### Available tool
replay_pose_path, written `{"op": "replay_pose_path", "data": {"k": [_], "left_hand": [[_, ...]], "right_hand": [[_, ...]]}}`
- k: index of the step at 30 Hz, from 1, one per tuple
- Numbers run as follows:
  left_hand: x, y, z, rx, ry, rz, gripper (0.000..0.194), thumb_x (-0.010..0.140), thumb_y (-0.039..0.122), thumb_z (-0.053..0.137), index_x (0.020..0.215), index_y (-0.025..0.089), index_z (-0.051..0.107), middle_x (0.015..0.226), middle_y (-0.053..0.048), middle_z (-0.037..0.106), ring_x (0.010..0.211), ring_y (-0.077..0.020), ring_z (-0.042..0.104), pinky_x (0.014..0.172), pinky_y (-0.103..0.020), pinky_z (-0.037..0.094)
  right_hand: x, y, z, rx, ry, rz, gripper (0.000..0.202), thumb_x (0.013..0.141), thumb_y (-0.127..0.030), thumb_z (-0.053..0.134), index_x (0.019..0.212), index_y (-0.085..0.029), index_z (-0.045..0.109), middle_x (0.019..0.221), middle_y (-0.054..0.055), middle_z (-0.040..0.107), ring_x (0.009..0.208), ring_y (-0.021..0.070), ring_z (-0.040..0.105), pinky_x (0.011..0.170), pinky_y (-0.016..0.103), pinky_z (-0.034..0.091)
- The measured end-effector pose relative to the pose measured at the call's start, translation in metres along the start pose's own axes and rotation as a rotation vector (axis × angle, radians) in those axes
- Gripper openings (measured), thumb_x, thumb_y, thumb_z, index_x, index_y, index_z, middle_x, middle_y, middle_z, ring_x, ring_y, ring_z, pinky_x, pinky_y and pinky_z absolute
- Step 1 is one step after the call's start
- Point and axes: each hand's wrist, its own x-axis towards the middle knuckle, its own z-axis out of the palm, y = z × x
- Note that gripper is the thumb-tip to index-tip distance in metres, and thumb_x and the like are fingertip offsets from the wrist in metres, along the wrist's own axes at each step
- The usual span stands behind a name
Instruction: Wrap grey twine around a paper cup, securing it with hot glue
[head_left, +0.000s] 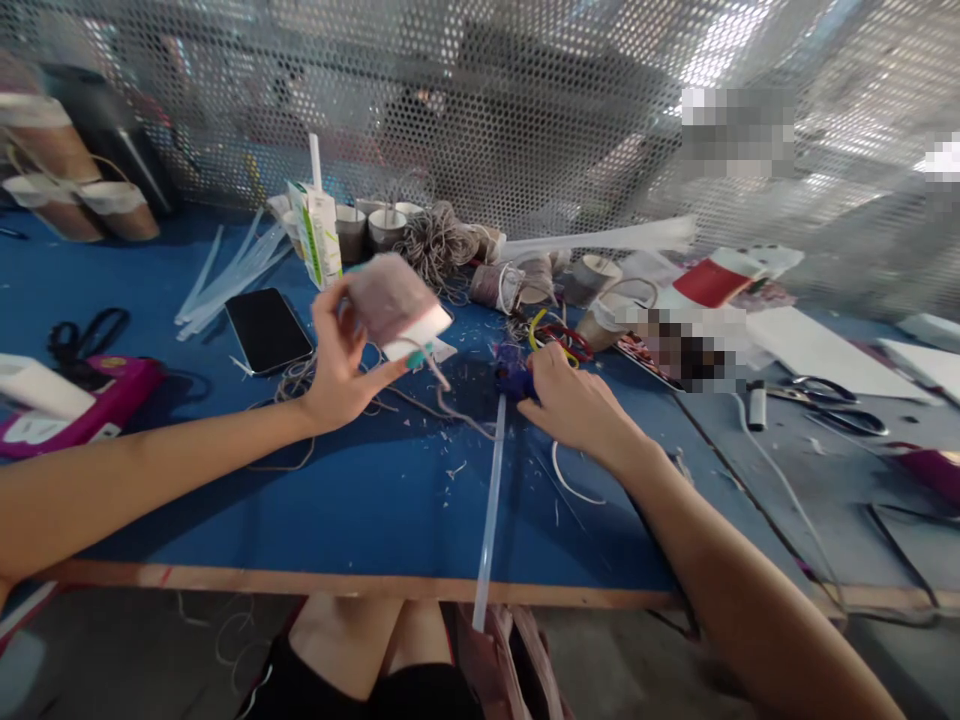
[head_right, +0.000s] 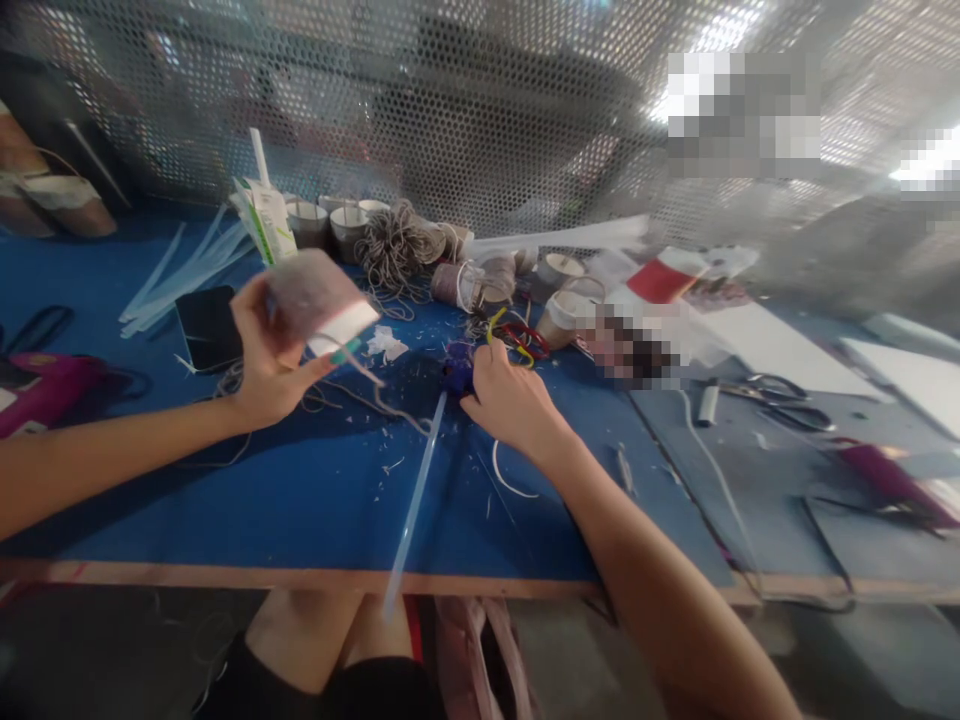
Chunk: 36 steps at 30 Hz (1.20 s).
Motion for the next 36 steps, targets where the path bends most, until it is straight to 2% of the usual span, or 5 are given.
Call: {"op": "replay_pose_path", "data": {"k": [3, 10, 15, 25, 36], "left_hand": [[0.002, -0.008, 0.001, -0.064, 0.157, -0.018, 0.062, 0.086, 0.066, 0.058, 0.137, 0.053, 0.026, 0.147, 0.002, 0.034, 0.144, -0.0258, 0.038, 0.122, -0.050, 0.036], [0.001, -0.014, 0.006, -0.082, 0.029, -0.102, 0.081, 0.073, 0.059, 0.078, 0.136, 0.040, 0.030, 0.144, -0.005, 0.036, 0.142, -0.0280, 0.040, 0.120, -0.048, 0.038], [-0.001, -0.010, 0.004, 0.000, -0.114, -0.113, 0.084, 0.071, 0.058, 0.080, 0.138, 0.030, 0.037, 0.140, -0.011, 0.041, 0.140, -0.0319, 0.042, 0.119, -0.050, 0.040], [0.001, -0.004, 0.002, 0.008, -0.183, -0.040, 0.082, 0.073, 0.053, 0.080, 0.140, 0.030, 0.039, 0.139, -0.011, 0.044, 0.138, -0.0318, 0.046, 0.118, -0.049, 0.043], [0.000, -0.007, 0.004, 0.025, -0.166, 0.031, 0.080, 0.073, 0.056, 0.080, 0.139, 0.030, 0.043, 0.135, -0.011, 0.045, 0.132, -0.0317, 0.050, 0.108, -0.050, 0.052]], "right_hand": [[0.004, 0.010, 0.005, 0.092, 0.149, 0.005, 0.031, 0.081, -0.023, 0.052, 0.110, -0.012, 0.051, 0.117, 0.022, 0.054, 0.079, 0.0296, 0.064, 0.063, 0.039, 0.047], [0.006, 0.020, 0.015, 0.754, 0.592, -0.191, 0.017, 0.079, -0.036, 0.070, 0.085, -0.023, 0.059, 0.088, 0.008, 0.062, 0.082, 0.0271, 0.062, 0.078, 0.045, 0.052], [-0.004, 0.000, 0.017, 1.127, 0.532, -0.245, 0.024, 0.079, -0.041, 0.075, 0.070, -0.025, 0.059, 0.068, 0.003, 0.058, 0.059, 0.0192, 0.055, 0.052, 0.036, 0.048], [-0.006, -0.005, 0.014, 0.952, 0.416, -0.460, 0.020, 0.081, -0.028, 0.063, 0.062, -0.022, 0.060, 0.063, 0.002, 0.059, 0.055, 0.0157, 0.056, 0.052, 0.030, 0.044], [-0.009, -0.009, 0.011, 0.843, 0.398, -0.496, 0.018, 0.077, -0.015, 0.058, 0.061, -0.021, 0.051, 0.060, -0.001, 0.052, 0.053, 0.0120, 0.050, 0.051, 0.027, 0.038]]}}
